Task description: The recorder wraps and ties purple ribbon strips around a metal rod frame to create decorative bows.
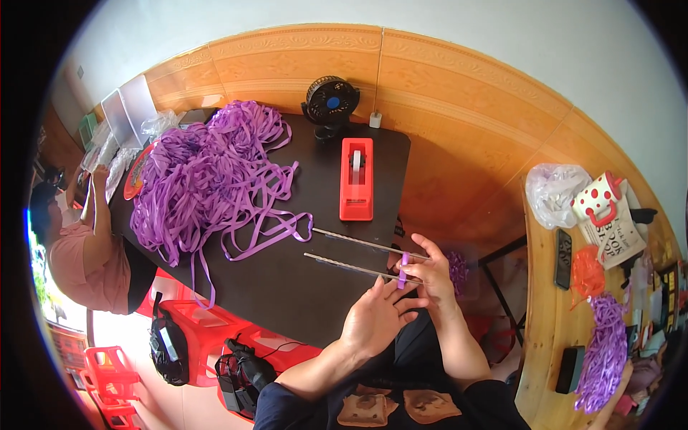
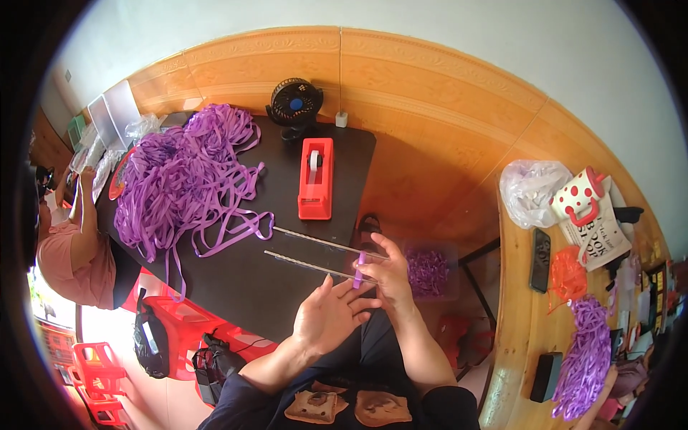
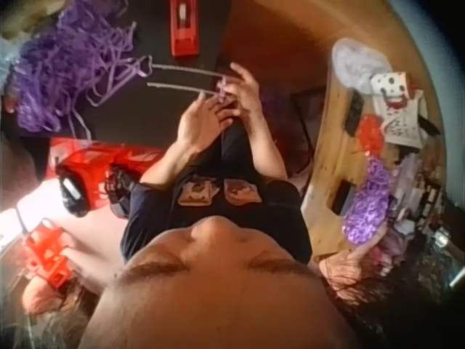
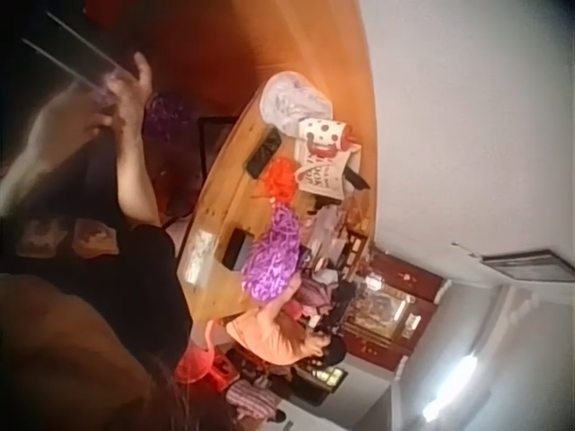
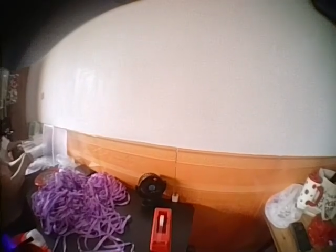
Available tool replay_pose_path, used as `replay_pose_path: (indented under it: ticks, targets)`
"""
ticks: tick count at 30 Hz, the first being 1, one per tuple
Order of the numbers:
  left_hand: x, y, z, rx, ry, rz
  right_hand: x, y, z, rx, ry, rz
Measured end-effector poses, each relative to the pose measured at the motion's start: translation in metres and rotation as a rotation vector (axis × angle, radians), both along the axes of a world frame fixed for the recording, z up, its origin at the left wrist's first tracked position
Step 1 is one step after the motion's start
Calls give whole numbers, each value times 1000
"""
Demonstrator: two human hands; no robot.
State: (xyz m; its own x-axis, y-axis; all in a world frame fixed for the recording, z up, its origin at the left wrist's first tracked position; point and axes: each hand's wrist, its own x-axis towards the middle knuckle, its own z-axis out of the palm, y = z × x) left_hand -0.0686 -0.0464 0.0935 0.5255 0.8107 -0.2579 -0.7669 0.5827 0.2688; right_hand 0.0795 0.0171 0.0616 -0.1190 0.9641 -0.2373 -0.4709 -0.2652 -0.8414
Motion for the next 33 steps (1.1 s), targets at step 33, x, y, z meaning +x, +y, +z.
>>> replay_pose_path:
  ticks: [33]
  targets:
    - [3,2,9,15,48,12,9,7,-11,76,99,213]
